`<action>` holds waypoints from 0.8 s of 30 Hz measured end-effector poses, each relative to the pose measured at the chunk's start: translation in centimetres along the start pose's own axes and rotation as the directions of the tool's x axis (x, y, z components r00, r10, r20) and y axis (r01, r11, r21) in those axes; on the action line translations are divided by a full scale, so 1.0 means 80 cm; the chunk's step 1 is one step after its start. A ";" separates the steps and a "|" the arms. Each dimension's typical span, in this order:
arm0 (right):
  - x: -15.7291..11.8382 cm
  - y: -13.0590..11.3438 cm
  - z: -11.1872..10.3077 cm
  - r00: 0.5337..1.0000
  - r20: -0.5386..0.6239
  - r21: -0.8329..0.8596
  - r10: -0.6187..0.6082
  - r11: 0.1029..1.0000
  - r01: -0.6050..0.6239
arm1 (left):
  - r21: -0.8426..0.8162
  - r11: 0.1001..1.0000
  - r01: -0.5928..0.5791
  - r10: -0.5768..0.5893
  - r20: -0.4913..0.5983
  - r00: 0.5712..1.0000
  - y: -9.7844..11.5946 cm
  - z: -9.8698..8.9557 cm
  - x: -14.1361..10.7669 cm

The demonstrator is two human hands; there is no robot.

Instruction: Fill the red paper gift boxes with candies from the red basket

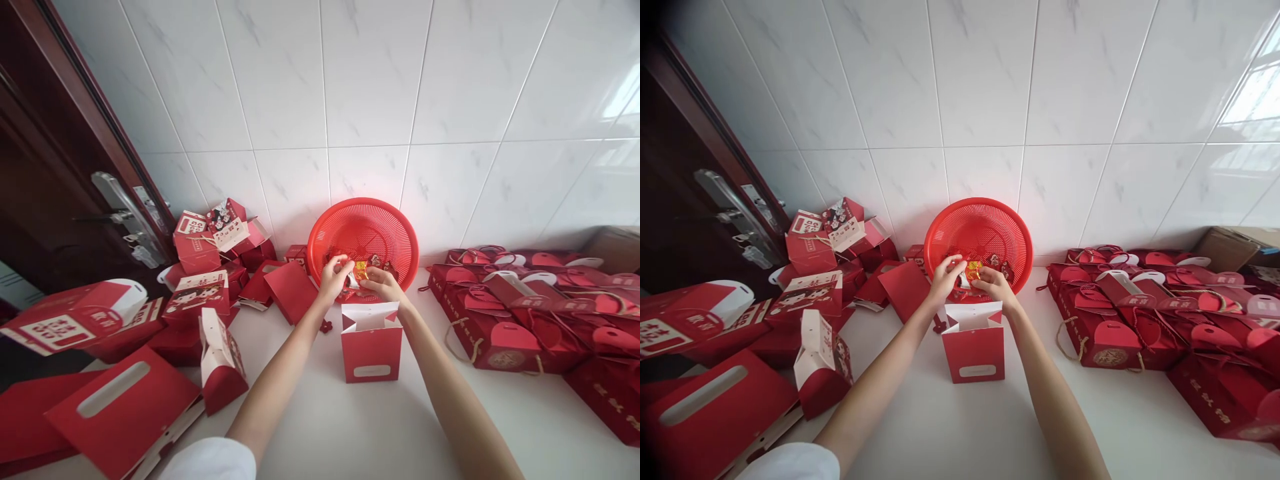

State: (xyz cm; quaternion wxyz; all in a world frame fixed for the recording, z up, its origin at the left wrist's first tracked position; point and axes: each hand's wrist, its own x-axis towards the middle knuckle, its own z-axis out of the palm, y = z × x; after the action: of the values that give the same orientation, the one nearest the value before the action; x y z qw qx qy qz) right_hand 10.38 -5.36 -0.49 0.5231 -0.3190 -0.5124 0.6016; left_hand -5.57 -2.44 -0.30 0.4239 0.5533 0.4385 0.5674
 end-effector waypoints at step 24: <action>-0.007 -0.029 -0.042 0.867 -0.476 0.012 -0.151 0.984 0.178 | 0.600 0.794 -0.094 0.122 -0.006 0.993 -0.031 -0.034 0.028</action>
State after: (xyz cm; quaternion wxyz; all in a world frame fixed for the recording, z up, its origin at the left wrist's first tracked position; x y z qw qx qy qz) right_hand 14.28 -5.15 0.69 0.6902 -0.3967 -0.3778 0.4727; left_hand -8.38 0.26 -2.18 0.1848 0.6701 0.5722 0.4351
